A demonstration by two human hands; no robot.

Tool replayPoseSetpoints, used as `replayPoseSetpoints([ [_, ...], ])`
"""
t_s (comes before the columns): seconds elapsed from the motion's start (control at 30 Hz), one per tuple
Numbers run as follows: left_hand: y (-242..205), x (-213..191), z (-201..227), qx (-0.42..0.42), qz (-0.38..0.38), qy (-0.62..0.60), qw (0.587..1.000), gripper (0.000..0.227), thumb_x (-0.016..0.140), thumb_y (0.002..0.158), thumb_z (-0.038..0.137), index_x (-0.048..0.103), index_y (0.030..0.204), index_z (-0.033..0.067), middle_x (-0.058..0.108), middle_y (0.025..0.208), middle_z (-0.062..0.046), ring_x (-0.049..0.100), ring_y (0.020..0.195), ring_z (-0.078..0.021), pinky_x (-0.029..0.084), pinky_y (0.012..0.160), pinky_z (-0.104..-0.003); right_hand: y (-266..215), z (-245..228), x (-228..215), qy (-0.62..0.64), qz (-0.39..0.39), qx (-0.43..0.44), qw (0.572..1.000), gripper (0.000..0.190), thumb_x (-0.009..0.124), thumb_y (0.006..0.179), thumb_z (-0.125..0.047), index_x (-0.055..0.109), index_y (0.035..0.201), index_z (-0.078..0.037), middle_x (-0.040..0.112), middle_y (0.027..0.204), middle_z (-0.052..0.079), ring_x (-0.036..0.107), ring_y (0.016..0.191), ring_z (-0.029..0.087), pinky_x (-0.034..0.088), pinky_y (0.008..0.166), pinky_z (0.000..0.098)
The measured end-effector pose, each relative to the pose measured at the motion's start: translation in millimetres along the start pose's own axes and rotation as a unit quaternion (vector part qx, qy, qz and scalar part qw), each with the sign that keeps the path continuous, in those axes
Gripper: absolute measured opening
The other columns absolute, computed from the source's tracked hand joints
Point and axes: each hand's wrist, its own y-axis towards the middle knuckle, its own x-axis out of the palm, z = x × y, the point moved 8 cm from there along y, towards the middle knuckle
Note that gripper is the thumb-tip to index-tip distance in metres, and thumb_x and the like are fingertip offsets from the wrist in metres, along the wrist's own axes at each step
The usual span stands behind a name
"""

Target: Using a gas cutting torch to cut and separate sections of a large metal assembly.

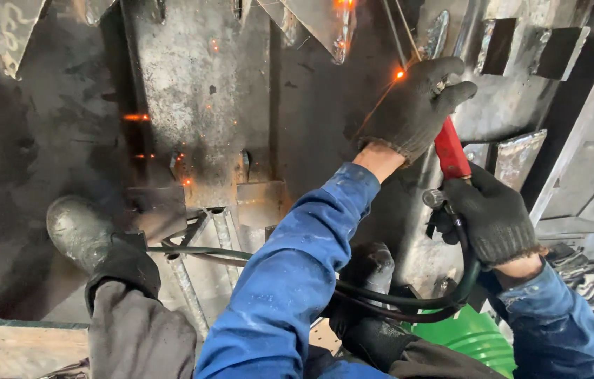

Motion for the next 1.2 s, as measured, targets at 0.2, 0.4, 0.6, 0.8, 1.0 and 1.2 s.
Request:
replayPoseSetpoints([
  [0.2,-1.8,-10.0,15.9,-0.006,0.019,0.039,0.999,0.039,0.073,0.092,0.04,0.07,0.12,0.0138,0.076,0.104,-0.005,0.076,0.078,-0.0141,0.061,0.076,-0.031,4.4,13.9,-2.9,0.054,-0.048,0.029,0.997,0.047,0.055,0.1,-0.028,0.061,0.135,0.003,0.068,0.075,0.011,0.058,0.052,0.017,0.047,0.046,0.0317],
  [0.4,0.2,-8.2,7.6,-0.057,-0.003,0.095,0.994,0.04,0.072,0.091,0.043,0.073,0.12,0.0163,0.079,0.093,-0.005,0.077,0.081,-0.0161,0.06,0.078,-0.033,10.8,22.7,-2.6,0.123,-0.076,-0.008,0.989,0.049,0.056,0.102,-0.024,0.056,0.145,-0.001,0.064,0.079,0.009,0.056,0.054,0.018,0.047,0.048,0.0336],
  [0.6,-47.1,66.2,-85.1,-0.045,-0.076,0.181,0.979,0.038,0.061,0.089,0.043,0.073,0.116,0.02,0.077,0.104,-0.005,0.074,0.095,-0.0199,0.057,0.087,-0.036,144.1,176.8,-80.7,0.134,-0.267,-0.037,0.953,0.041,0.055,0.116,-0.028,0.051,0.124,0.012,0.066,0.078,0.014,0.062,0.061,0.022,0.052,0.052,0.0351],
  [0.8,-69.1,269.8,-281.6,0.003,-0.216,0.238,0.947,0.04,0.048,0.086,0.042,0.074,0.111,0.0243,0.076,0.117,-0.005,0.071,0.111,-0.0246,0.054,0.097,-0.04,206.2,203.1,-101.3,0.103,-0.31,0.028,0.945,0.038,0.054,0.111,-0.025,0.052,0.128,0.009,0.068,0.082,0.012,0.063,0.062,0.02,0.052,0.052,0.0331],
  [1.0,-54.4,161.9,-165.9,-0.001,-0.069,0.246,0.967,0.035,0.052,0.09,0.042,0.072,0.109,0.02,0.075,0.111,-0.006,0.073,0.104,-0.0251,0.056,0.091,-0.04,178.1,153.7,-92.2,0.104,-0.284,0.034,0.953,0.038,0.054,0.106,-0.021,0.054,0.132,0.006,0.07,0.085,0.011,0.063,0.062,0.018,0.052,0.051,0.0311],
  [1.2,-20.0,46.8,-50.0,0.039,0.152,0.142,0.977,0.052,0.063,0.097,0.054,0.065,0.133,0.0163,0.071,0.127,-0.004,0.071,0.116,-0.0232,0.054,0.096,-0.034,22.2,54.7,-16.6,0.139,-0.149,-0.011,0.979,0.042,0.054,0.101,-0.018,0.055,0.137,0.003,0.072,0.088,0.01,0.064,0.063,0.017,0.052,0.051,0.029],
])
